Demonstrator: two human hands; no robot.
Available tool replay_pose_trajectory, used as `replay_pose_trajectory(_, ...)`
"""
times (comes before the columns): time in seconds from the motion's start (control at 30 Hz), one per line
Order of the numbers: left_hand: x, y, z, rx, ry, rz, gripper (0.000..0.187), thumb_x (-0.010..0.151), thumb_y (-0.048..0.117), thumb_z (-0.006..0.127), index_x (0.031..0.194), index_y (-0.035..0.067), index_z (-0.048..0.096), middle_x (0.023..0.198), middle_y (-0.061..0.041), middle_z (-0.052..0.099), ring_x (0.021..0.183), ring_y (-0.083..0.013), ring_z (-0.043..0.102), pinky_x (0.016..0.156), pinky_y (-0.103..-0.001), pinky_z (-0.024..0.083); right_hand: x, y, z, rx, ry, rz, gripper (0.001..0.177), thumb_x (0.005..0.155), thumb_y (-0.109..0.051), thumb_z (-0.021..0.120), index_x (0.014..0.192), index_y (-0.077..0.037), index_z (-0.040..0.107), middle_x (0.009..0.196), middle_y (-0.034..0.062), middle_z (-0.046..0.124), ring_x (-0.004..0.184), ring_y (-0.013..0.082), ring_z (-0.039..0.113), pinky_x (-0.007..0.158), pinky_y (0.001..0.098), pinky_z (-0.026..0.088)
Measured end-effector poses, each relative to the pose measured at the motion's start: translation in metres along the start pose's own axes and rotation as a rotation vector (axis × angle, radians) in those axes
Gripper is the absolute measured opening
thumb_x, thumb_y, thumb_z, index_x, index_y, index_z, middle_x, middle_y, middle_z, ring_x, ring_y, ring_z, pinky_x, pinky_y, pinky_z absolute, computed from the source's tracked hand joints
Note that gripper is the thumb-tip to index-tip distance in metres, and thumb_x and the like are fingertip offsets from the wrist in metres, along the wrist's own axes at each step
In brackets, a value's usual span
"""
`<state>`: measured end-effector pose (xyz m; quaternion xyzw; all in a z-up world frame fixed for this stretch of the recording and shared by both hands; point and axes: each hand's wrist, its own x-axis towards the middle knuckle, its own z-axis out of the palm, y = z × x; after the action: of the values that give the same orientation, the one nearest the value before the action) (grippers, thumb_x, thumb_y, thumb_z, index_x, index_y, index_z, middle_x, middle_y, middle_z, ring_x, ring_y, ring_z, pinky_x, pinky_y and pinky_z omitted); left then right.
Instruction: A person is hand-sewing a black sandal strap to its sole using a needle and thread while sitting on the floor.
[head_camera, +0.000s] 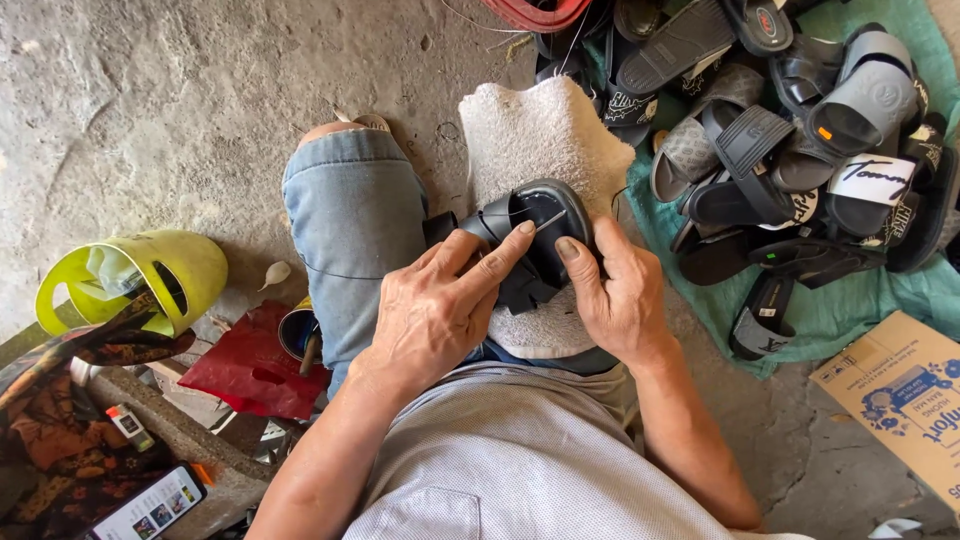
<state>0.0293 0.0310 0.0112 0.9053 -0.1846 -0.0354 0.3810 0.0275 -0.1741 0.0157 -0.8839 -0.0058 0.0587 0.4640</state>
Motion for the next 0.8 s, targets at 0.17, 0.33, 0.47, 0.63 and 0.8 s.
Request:
replay_pose_trajectory(0.17,-0.001,-0.001,0.0,-0.01,-0.014,-0.007,0.048,0.101,0.015,0.054,0.145,0.033,0.06,0.092,-0.003,0.059,0.079,-0.0257,0.07,0.065,-0.038,0.062,-0.002,0.011,0.001,0.002,0.0,-0.016,0.03,0.11,-0.025,0.055,0.091,-0.004,0.061,0.081,0.0242,0.066,0.059,0.032,0.065,0.048,0.042,0.051)
replay_pose_trajectory(0.33,-0.003,-0.003,0.001,-0.005,-0.03,-0.001,0.05,0.1,0.015,0.053,0.146,0.033,0.059,0.094,-0.003,0.059,0.08,-0.0263,0.07,0.066,-0.039,0.062,-0.002,0.013,0.001,0.001,0.008,-0.027,0.03,0.109,-0.026,0.057,0.089,-0.004,0.06,0.081,0.0229,0.067,0.057,0.0299,0.064,0.047,0.0404,0.05)
replay_pose_trajectory(0.47,-0.004,-0.003,0.003,-0.006,-0.029,-0.004,0.048,0.101,0.016,0.052,0.146,0.033,0.059,0.094,-0.003,0.059,0.081,-0.0266,0.07,0.066,-0.039,0.062,-0.001,0.013,0.001,0.011,0.004,-0.033,0.029,0.108,-0.025,0.057,0.089,-0.004,0.06,0.079,0.0238,0.066,0.055,0.0307,0.064,0.044,0.0402,0.048)
replay_pose_trajectory(0.63,-0.002,-0.005,0.003,0.044,-0.047,0.019,0.051,0.1,0.015,0.054,0.147,0.036,0.057,0.094,-0.002,0.056,0.079,-0.0246,0.068,0.064,-0.038,0.062,0.003,0.008,-0.002,0.008,-0.014,-0.032,0.032,0.107,-0.028,0.059,0.085,-0.005,0.057,0.075,0.0237,0.064,0.052,0.0304,0.063,0.042,0.0392,0.047)
replay_pose_trajectory(0.8,0.01,-0.001,-0.009,0.155,-0.076,0.082,0.051,0.103,0.015,0.053,0.149,0.035,0.056,0.091,-0.002,0.054,0.07,-0.023,0.066,0.061,-0.038,0.061,0.005,-0.004,-0.002,-0.054,-0.016,-0.036,0.03,0.106,-0.025,0.057,0.082,-0.006,0.054,0.072,0.0221,0.063,0.05,0.0318,0.061,0.04,0.0398,0.045)
